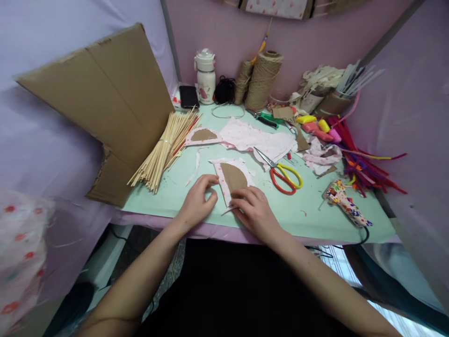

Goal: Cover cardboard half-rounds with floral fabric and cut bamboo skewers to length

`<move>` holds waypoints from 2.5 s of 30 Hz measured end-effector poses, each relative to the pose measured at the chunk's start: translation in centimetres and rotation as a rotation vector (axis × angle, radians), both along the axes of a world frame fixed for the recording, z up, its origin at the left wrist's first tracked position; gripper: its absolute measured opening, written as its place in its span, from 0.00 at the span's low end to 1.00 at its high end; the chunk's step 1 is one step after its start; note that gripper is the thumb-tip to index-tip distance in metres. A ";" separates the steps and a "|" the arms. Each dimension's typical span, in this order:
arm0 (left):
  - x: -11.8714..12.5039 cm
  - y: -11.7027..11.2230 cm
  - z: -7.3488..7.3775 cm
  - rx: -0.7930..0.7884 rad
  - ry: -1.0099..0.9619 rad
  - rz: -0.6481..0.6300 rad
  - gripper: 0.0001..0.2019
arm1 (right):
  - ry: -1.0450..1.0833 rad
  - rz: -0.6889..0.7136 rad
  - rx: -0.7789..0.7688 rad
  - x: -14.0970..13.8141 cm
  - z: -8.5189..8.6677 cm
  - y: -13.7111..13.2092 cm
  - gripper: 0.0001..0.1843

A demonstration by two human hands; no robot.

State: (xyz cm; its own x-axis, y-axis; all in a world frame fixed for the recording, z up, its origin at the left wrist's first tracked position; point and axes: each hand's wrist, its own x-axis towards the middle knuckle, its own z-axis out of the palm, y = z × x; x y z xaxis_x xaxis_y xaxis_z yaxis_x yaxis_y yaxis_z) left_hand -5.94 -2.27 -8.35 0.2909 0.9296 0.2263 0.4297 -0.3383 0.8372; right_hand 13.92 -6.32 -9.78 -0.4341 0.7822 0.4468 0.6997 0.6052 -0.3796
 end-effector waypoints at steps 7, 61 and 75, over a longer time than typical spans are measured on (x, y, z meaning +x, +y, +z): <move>1.3 -1.0 1.1 -0.866 -0.530 0.061 0.14 | 0.349 -0.009 -0.037 0.5 0.8 0.0 0.09; 10.3 1.3 6.4 0.009 -1.190 0.356 0.20 | 1.275 0.089 -0.882 -3.4 3.8 -2.4 0.32; 10.2 0.7 5.6 -0.013 -1.116 0.234 0.23 | 1.150 -0.002 -0.928 -3.1 2.7 -2.6 0.30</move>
